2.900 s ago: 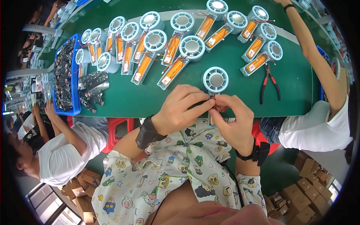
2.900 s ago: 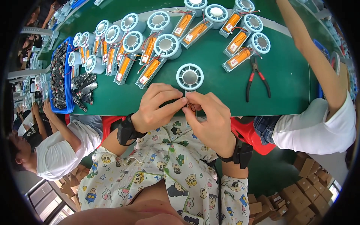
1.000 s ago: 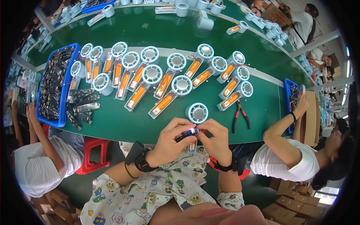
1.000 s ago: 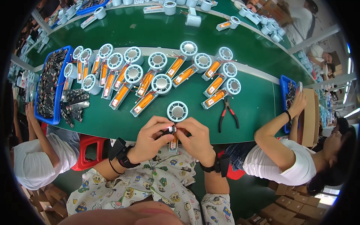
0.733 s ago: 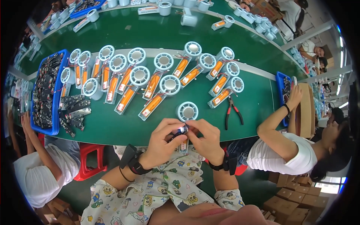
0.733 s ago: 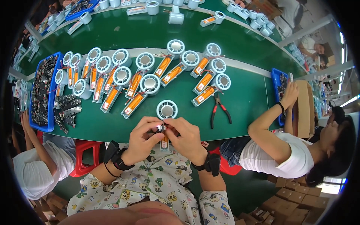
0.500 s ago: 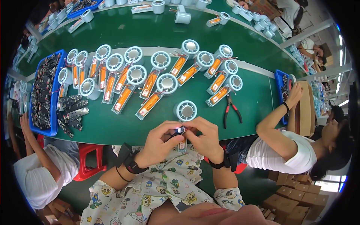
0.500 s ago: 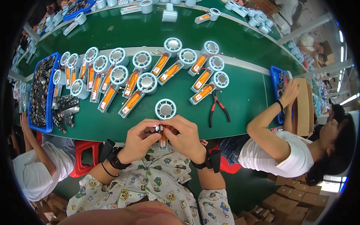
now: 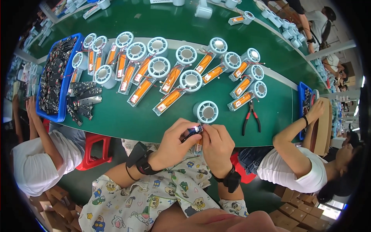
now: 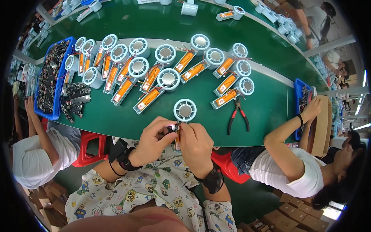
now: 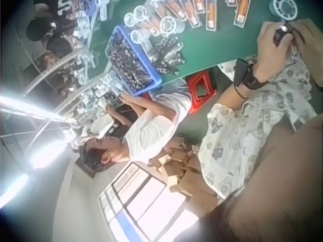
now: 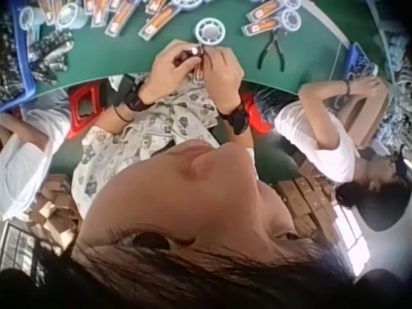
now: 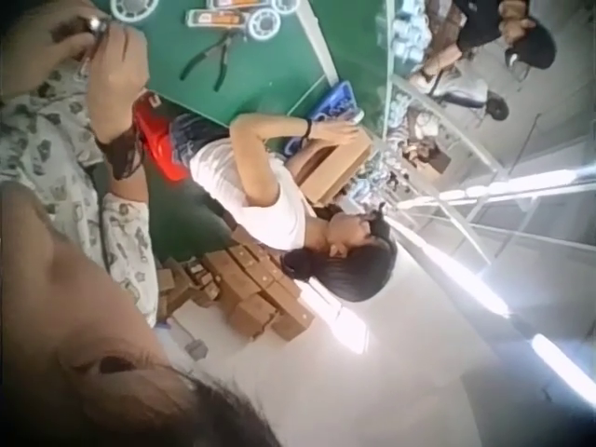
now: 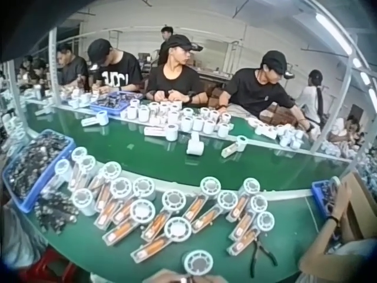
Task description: The person picks up a circuit board from a tray, connects it to the wires of a fan motor and battery assembly, and then places the unit back on the table.
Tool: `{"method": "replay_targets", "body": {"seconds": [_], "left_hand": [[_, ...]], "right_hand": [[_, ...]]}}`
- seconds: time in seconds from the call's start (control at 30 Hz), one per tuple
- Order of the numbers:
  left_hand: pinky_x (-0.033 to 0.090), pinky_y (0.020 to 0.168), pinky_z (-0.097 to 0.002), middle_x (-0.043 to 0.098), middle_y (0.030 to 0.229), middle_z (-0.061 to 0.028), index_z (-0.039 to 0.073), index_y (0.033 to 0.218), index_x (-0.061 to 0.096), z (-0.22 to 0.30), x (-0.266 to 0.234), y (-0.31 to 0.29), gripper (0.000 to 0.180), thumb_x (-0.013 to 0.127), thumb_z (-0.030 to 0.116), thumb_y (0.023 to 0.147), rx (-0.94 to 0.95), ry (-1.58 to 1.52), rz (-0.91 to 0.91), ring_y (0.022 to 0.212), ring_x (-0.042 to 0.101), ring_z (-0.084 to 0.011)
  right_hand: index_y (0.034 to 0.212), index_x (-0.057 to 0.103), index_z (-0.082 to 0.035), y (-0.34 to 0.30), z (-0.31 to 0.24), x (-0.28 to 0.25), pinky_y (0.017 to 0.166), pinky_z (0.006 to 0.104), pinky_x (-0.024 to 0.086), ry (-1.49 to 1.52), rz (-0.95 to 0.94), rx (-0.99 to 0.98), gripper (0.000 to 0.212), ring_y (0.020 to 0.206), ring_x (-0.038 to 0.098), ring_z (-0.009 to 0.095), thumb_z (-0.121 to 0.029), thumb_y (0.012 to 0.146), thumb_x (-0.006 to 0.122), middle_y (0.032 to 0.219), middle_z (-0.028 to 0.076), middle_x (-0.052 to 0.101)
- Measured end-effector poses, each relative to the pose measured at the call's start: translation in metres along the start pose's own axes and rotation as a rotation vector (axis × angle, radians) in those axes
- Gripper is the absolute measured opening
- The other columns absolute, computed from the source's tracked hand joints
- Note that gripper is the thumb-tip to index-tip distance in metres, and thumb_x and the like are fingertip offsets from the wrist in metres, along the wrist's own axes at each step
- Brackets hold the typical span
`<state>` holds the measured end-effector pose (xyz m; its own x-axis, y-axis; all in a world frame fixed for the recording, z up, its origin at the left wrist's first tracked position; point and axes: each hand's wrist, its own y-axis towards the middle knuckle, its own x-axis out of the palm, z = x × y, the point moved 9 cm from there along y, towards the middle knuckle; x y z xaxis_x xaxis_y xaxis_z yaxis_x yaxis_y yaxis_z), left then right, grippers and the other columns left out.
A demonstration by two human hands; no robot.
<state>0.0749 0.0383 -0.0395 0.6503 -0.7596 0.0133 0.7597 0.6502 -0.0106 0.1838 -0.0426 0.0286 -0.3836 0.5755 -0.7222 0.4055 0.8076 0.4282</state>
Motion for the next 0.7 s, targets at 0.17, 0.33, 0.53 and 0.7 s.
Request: {"method": "replay_targets", "body": {"seconds": [0.17,0.33,0.53,0.7], "left_hand": [[0.05,0.07,-0.027,0.06,0.108,-0.0081,-0.002,0.124,0.065,-0.004,-0.002,-0.001,0.031,0.074,0.007,0.096,-0.035,-0.005,0.064,0.078,0.058,-0.0124],[0.049,0.07,-0.0306,0.06,0.1,-0.0096,-0.001,0.12,0.065,-0.006,-0.003,0.001,0.031,0.077,0.013,0.094,-0.089,-0.002,0.07,0.075,0.055,-0.0169],[0.049,0.064,-0.0244,0.058,0.11,-0.0059,-0.001,0.125,0.059,-0.009,-0.001,0.005,0.03,0.072,0.005,0.099,-0.155,0.013,-0.021,0.075,0.059,-0.0045],[0.048,0.062,-0.024,0.06,0.109,-0.0048,0.001,0.126,0.06,-0.006,-0.003,0.003,0.032,0.074,0.009,0.099,-0.112,-0.001,0.003,0.07,0.058,-0.0045]], "right_hand": [[0.102,0.075,0.0,0.007,-0.007,-0.002,0.063,0.0368,0.055,-0.051,-0.211,0.063,0.016,0.071,0.068,0.028,0.001,0.086,0.078,0.089,0.011,0.067],[0.103,0.075,0.001,0.006,0.002,0.004,0.064,0.0355,0.055,-0.014,-0.273,0.049,0.016,0.073,0.069,0.028,0.002,0.088,0.076,0.094,0.012,0.067],[0.106,0.075,0.0,-0.006,0.007,0.004,0.065,0.0353,0.056,-0.046,-0.034,0.03,0.017,0.08,0.071,0.027,0.0,0.089,0.076,0.105,0.013,0.068],[0.108,0.076,-0.003,-0.004,-0.009,0.004,0.067,0.0366,0.059,-0.21,-0.107,-0.052,0.019,0.081,0.071,0.028,-0.002,0.089,0.077,0.106,0.012,0.07]]}}
